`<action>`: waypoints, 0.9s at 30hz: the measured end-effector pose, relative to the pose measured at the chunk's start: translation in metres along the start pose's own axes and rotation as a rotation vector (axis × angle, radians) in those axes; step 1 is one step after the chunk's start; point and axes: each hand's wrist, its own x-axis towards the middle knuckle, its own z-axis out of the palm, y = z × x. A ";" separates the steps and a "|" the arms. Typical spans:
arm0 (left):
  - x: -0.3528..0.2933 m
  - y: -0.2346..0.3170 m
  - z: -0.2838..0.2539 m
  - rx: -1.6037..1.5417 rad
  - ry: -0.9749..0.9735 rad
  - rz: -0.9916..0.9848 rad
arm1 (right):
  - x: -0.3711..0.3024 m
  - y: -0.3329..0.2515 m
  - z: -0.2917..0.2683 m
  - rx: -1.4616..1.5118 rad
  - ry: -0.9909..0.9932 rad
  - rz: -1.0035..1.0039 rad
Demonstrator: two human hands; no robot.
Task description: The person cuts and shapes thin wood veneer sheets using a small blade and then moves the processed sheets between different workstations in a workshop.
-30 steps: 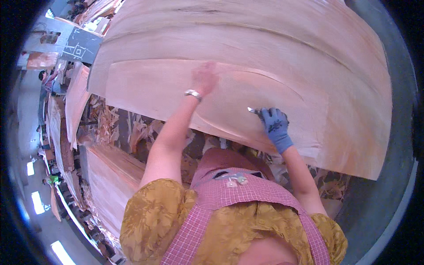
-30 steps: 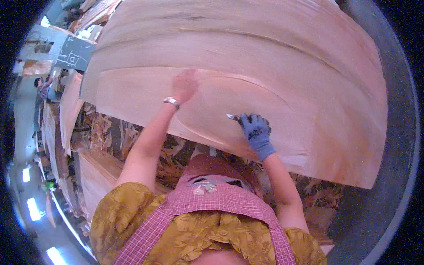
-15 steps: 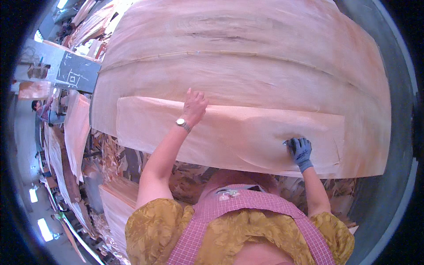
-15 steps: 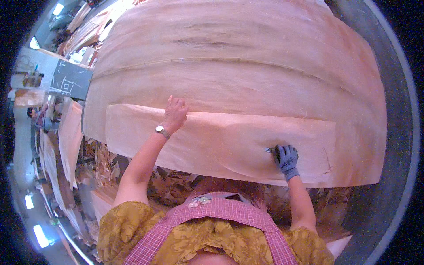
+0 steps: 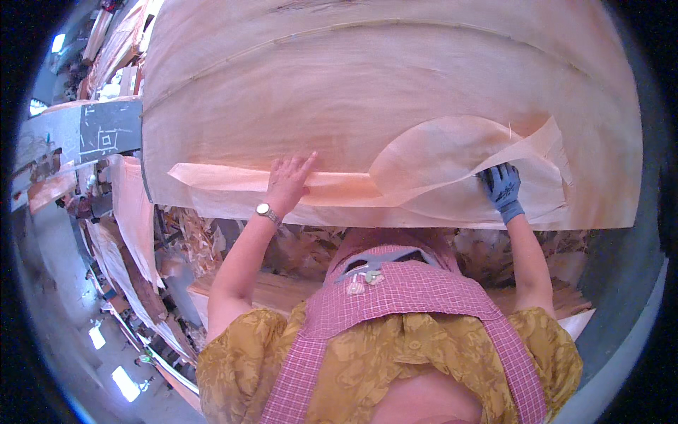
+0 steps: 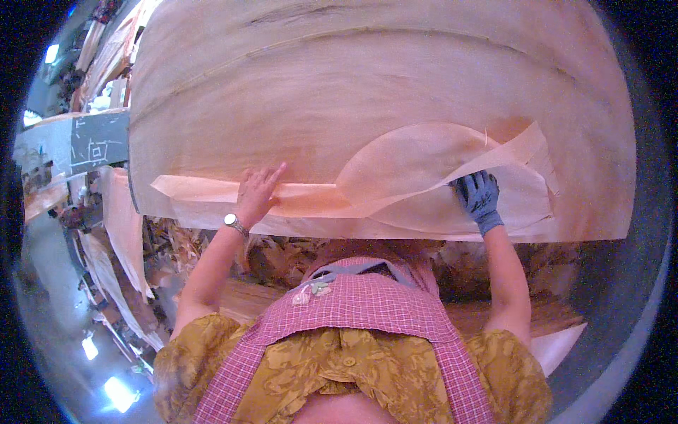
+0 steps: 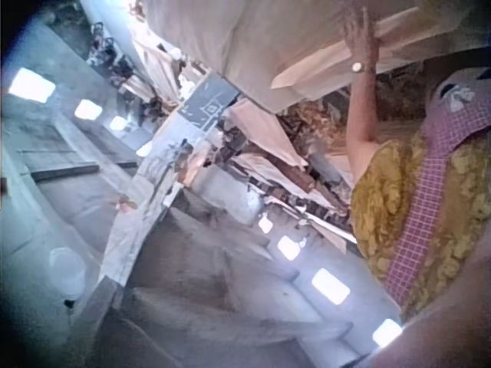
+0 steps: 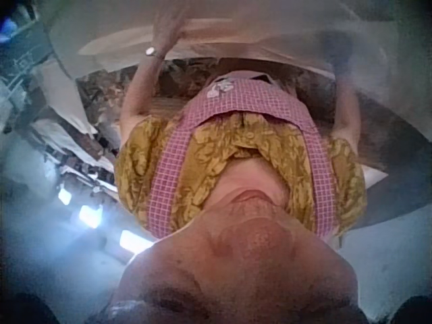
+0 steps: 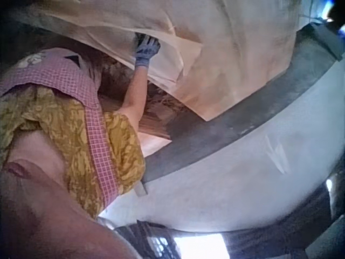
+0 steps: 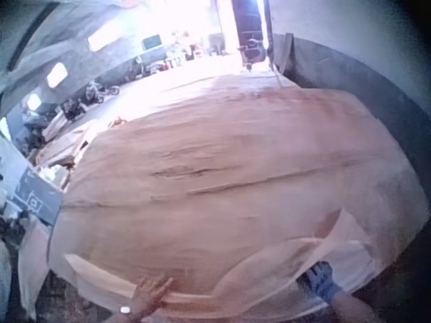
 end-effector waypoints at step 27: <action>0.294 0.038 -0.180 0.676 1.214 0.117 | 0.052 0.018 -0.039 0.503 -0.445 0.276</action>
